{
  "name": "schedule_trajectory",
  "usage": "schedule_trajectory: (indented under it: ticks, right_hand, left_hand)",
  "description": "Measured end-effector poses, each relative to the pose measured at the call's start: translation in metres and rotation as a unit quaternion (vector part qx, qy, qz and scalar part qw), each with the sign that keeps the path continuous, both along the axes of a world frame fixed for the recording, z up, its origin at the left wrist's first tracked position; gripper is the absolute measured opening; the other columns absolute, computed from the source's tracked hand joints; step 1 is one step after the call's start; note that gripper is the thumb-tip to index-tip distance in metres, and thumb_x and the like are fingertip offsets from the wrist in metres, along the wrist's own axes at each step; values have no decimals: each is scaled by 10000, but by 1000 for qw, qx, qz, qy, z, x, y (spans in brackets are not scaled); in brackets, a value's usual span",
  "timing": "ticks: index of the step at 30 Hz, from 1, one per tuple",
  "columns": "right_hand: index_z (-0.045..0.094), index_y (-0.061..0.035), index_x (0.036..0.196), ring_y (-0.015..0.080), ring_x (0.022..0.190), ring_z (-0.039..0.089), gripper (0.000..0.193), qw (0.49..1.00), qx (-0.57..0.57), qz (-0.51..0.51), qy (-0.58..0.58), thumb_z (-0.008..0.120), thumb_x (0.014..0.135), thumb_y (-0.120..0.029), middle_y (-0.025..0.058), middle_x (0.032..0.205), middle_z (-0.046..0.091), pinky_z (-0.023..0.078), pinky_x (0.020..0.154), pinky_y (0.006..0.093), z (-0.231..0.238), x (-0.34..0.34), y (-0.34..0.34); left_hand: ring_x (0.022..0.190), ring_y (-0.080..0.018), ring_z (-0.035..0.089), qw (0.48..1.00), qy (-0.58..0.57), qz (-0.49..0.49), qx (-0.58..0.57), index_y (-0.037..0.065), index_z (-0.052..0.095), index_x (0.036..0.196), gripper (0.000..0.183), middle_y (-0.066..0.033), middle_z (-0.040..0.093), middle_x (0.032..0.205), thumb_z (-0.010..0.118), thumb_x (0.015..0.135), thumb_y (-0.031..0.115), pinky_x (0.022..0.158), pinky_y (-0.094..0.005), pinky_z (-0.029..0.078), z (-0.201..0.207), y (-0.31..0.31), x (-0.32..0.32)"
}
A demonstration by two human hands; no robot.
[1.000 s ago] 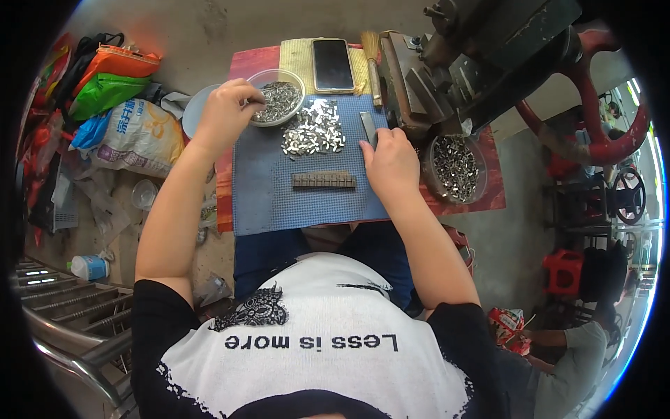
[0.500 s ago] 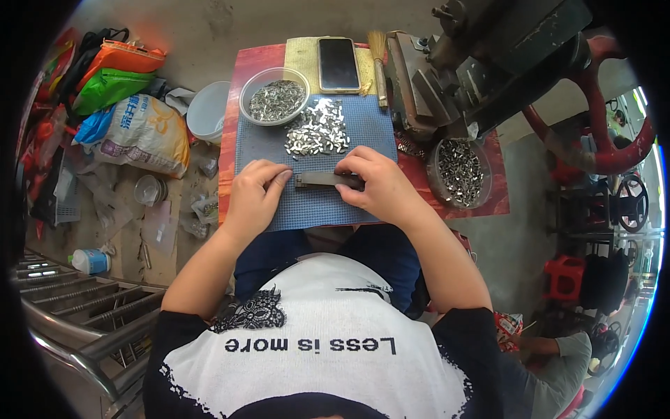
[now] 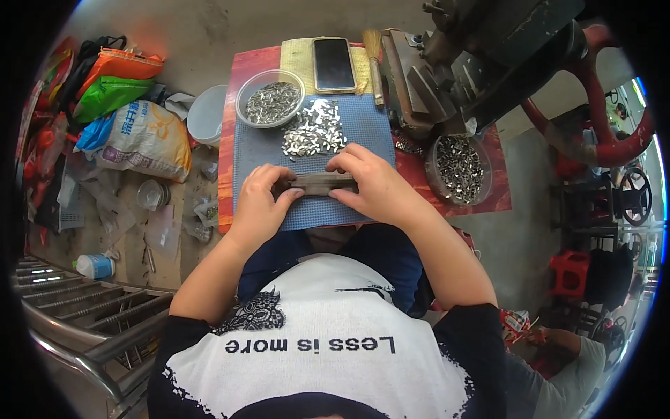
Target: Assembling small metal studs onto a strap using a manual press machine.
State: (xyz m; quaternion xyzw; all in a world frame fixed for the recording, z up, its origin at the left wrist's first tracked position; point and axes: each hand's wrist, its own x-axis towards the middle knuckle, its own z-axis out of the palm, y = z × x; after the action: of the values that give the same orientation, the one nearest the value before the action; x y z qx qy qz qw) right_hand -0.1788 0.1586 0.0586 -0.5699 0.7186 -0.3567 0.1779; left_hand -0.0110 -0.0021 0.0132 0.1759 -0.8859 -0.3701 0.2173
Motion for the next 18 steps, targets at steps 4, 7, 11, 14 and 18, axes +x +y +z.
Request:
schedule_trajectory:
  ticks: [4, 7, 11, 14, 18]
  right_hand:
    - [662, -7, 936, 307, 921, 571, 223, 997, 7, 49, 60, 774, 777, -117, 114, 903, 621, 490, 820, 386, -17, -8, 6]
    - [665, -5, 931, 308, 911, 575, 214, 997, 11, 46, 56, 767, 773, -107, 119, 897, 621, 487, 804, 382, -12, -12, 13]
    - [652, 7, 950, 237, 795, 615, 213, 997, -50, -61, 18, 753, 797, -101, 110, 860, 613, 499, 727, 328, 22, -34, 31]
    - [650, 20, 981, 235, 755, 619, 248, 942, -140, -282, 118, 734, 825, -153, 130, 878, 646, 502, 700, 326, 43, -54, 33]
    - [645, 32, 947, 388, 875, 646, 244, 897, -100, -373, 215, 708, 840, -179, 213, 939, 657, 521, 766, 448, 51, -92, 44]
  left_hand:
    - [840, -291, 607, 998, -35, -39, -38, -13, 643, 965, 253, -121, 638, 868, 782, 777, 83, 773, -394, 483, 5, 3, -3]
    - [842, -271, 608, 996, -47, -74, -11, -17, 626, 976, 259, -124, 629, 880, 774, 773, 47, 774, -375, 487, 13, -3, -13]
    - [960, -344, 623, 989, -7, -114, 90, -21, 628, 1062, 373, -181, 632, 999, 805, 757, 100, 883, -421, 487, 54, -6, -62]
    - [1208, -350, 529, 994, 45, -95, 44, -21, 455, 1379, 886, -203, 536, 1288, 912, 662, 230, 1034, -415, 449, 64, 3, -113]
    - [1358, -403, 391, 988, 103, -115, 7, -69, 272, 1490, 1229, -263, 415, 1441, 957, 562, 355, 1153, -430, 341, 54, 38, -192]
